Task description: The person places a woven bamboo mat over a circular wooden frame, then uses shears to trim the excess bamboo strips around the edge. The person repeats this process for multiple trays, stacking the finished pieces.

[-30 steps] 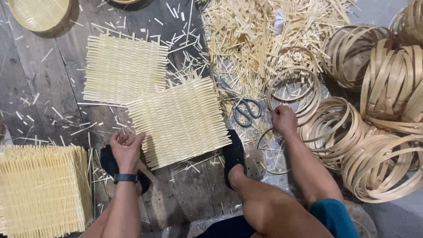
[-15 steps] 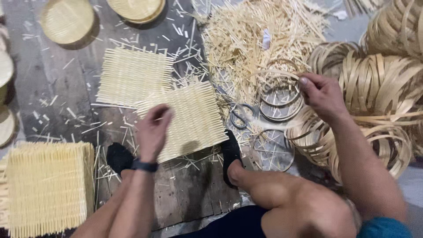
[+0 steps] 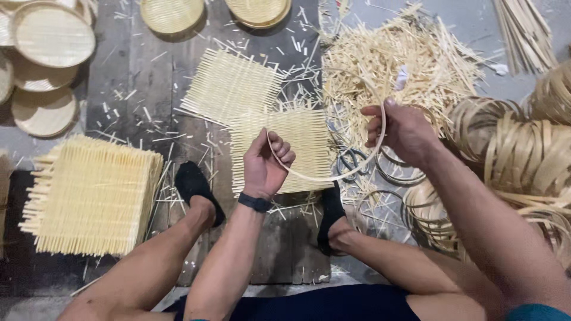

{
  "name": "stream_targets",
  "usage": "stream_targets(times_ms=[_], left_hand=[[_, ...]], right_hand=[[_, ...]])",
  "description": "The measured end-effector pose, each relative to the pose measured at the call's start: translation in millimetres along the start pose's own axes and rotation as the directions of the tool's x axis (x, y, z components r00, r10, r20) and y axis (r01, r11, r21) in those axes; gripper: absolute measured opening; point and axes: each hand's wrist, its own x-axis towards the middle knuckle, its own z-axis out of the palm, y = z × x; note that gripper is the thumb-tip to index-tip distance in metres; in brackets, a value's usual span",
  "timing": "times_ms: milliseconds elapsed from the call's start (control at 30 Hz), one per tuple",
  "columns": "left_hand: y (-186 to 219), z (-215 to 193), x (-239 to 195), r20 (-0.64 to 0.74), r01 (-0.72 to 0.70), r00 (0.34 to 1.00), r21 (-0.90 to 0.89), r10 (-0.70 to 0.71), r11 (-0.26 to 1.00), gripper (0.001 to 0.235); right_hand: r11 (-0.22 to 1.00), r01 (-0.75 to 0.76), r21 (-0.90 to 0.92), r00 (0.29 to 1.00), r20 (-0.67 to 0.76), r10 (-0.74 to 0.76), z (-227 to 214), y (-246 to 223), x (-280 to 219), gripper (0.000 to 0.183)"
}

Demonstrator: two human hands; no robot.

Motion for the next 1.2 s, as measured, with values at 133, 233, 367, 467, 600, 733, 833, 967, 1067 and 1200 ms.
stream_targets(times_ms=[133, 233, 367, 467, 600, 733, 833, 967, 1067, 1200], left_hand=[[33.4, -0.9, -1.6, -0.004, 0.160, 0.986, 0.330, -0.168, 0.930, 0.033], [40.2, -9.1, 10.3, -0.111, 0.194, 0.981, 0.455, -0.161, 0.869, 0.033], [38.5, -21.2, 18.1, -0.086, 0.048, 0.996, 0.212, -0.030, 0.976, 0.038], [36.3, -37.2, 18.6, -0.089, -0.035, 0.995, 0.132, 0.047, 0.991, 0.038], [42.9, -46.0, 24.2, -0.118, -0.078, 0.989, 0.064, 0.085, 0.995, 0.038], [46.3, -60.4, 25.2, -0.226, -0.066, 0.967, 0.228, 0.119, 0.971, 0.034], [49.4, -84.6, 25.7, -0.353, -0.092, 0.917, 0.268, 0.187, 0.959, 0.025], [45.0, -131.9, 34.6, -0.337, -0.158, 0.820, 0.644, 0.463, 0.748, 0.012], [45.3, -166.0, 38.6, -0.082, -0.046, 0.713, 0.986, 0.697, 0.162, 0.018], [48.2, -181.4, 36.8, -0.023, 0.215, 0.748, 0.954, 0.664, -0.209, 0.021]], right_hand=[[0.996, 0.057, -0.063, 0.992, 0.115, -0.050, 8.7, 21.9, 3.8, 0.049], [1.000, 0.025, -0.003, 0.996, 0.082, -0.025, 18.4, 42.6, 11.9, 0.048], [0.958, 0.116, 0.264, 0.986, 0.089, -0.144, 31.3, 64.5, 16.0, 0.047], [0.959, 0.046, 0.279, 0.970, 0.219, -0.110, 33.1, 83.1, 20.9, 0.045], [0.956, 0.002, 0.293, 0.973, 0.220, -0.070, 41.8, 94.2, 30.7, 0.043], [0.972, 0.054, 0.227, 0.998, -0.032, -0.048, 47.3, 108.4, 44.4, 0.034], [0.989, 0.138, -0.061, 0.985, -0.100, -0.144, 50.4, 133.1, 64.9, 0.038], [0.956, 0.162, -0.243, 0.967, -0.154, -0.203, 51.2, 181.3, 105.5, 0.032], [0.824, 0.187, -0.535, 0.924, -0.190, -0.333, 47.0, 210.3, 134.9, 0.030], [0.616, 0.249, -0.748, 0.839, -0.152, -0.523, 50.1, 236.8, 156.0, 0.030]])
